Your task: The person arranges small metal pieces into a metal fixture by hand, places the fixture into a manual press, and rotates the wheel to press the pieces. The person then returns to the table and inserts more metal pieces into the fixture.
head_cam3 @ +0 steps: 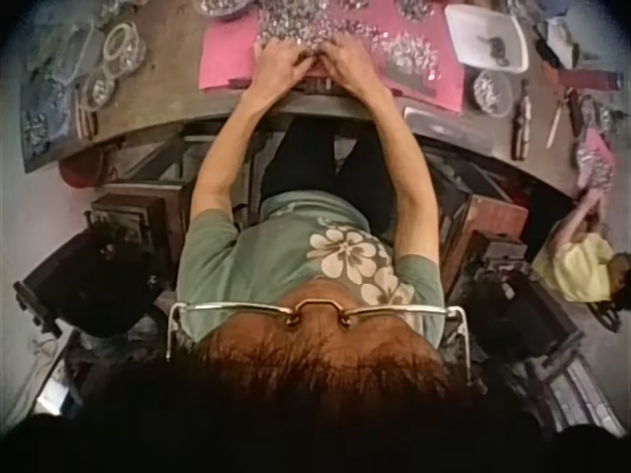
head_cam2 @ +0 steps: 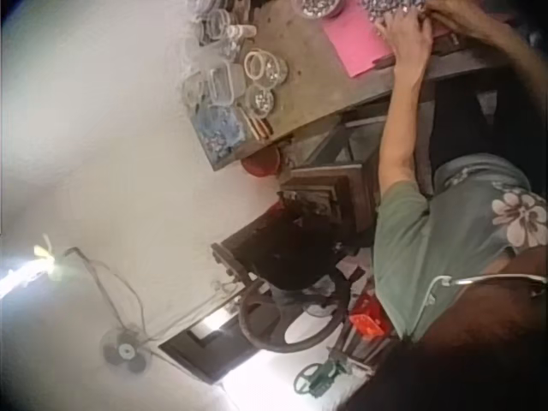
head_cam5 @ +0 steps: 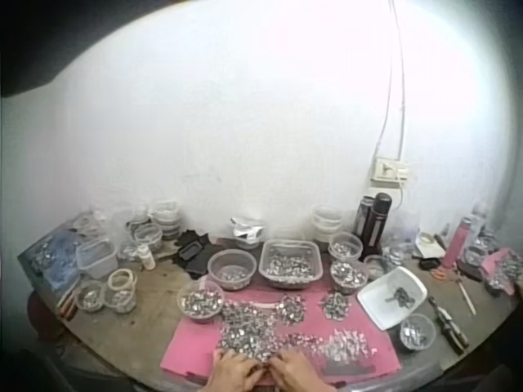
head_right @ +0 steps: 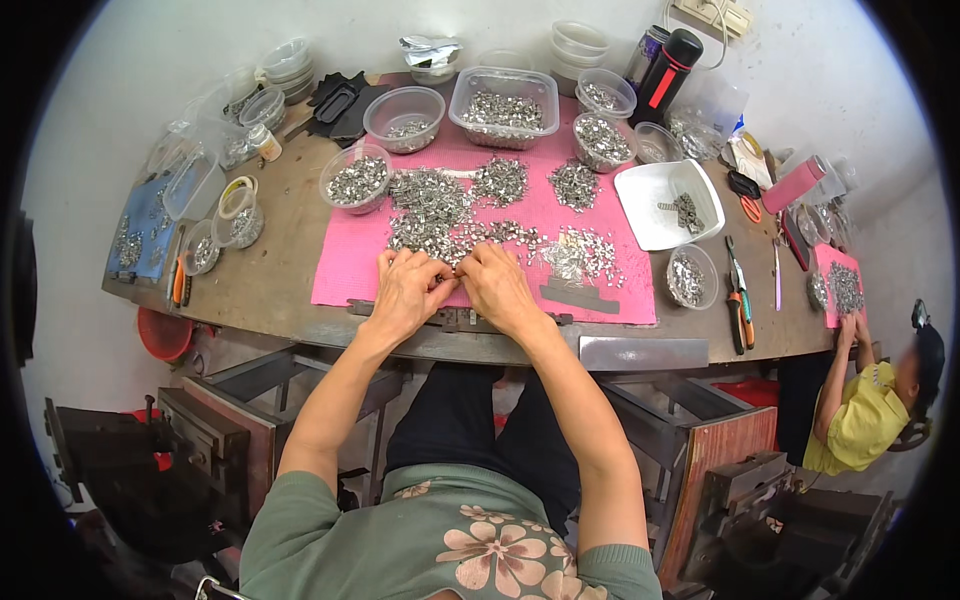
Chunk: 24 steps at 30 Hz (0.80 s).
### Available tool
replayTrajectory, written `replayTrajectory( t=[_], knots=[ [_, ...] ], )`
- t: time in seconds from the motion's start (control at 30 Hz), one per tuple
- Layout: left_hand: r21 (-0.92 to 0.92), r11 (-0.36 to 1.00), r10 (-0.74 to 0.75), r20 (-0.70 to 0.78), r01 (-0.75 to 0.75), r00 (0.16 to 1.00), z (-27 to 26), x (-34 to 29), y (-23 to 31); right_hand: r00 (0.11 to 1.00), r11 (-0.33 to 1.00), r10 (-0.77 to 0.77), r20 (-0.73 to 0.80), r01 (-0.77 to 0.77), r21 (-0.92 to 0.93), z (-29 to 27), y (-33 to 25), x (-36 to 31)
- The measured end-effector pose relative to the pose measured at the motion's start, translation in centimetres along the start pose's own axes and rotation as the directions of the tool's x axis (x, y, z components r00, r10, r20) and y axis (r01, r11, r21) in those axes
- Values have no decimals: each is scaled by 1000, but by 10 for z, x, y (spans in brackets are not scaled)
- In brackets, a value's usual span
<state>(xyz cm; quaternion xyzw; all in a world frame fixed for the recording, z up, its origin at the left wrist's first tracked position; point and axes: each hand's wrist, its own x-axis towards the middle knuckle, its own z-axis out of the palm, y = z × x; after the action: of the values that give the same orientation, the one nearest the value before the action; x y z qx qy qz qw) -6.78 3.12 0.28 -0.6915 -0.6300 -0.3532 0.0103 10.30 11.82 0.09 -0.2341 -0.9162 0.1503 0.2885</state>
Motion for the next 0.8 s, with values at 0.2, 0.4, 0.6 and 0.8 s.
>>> replayTrajectory(
  t=[0.2, 0.4, 0.6, 0.8],
  knots=[
    [7, 1000, -19, 31, 19, 999, -3, -3, 0, 999, 999, -19, 40, 20, -36, 3, -1, 2],
    [45, 998, -46, 59, 43, 997, -5, -3, 5, 1000, 999, -30, -7, 30, -44, -6, -4, 0],
    [-111, 990, 92, 7, -90, 996, -10, -6, 27, 984, 956, 177, -1, -171, 240, -54, 1, -48],
    [-230, 951, 206, -31, -208, 978, 14, -14, 51, 997, 992, 76, -20, -74, 100, -56, -15, -67]
  ],
)
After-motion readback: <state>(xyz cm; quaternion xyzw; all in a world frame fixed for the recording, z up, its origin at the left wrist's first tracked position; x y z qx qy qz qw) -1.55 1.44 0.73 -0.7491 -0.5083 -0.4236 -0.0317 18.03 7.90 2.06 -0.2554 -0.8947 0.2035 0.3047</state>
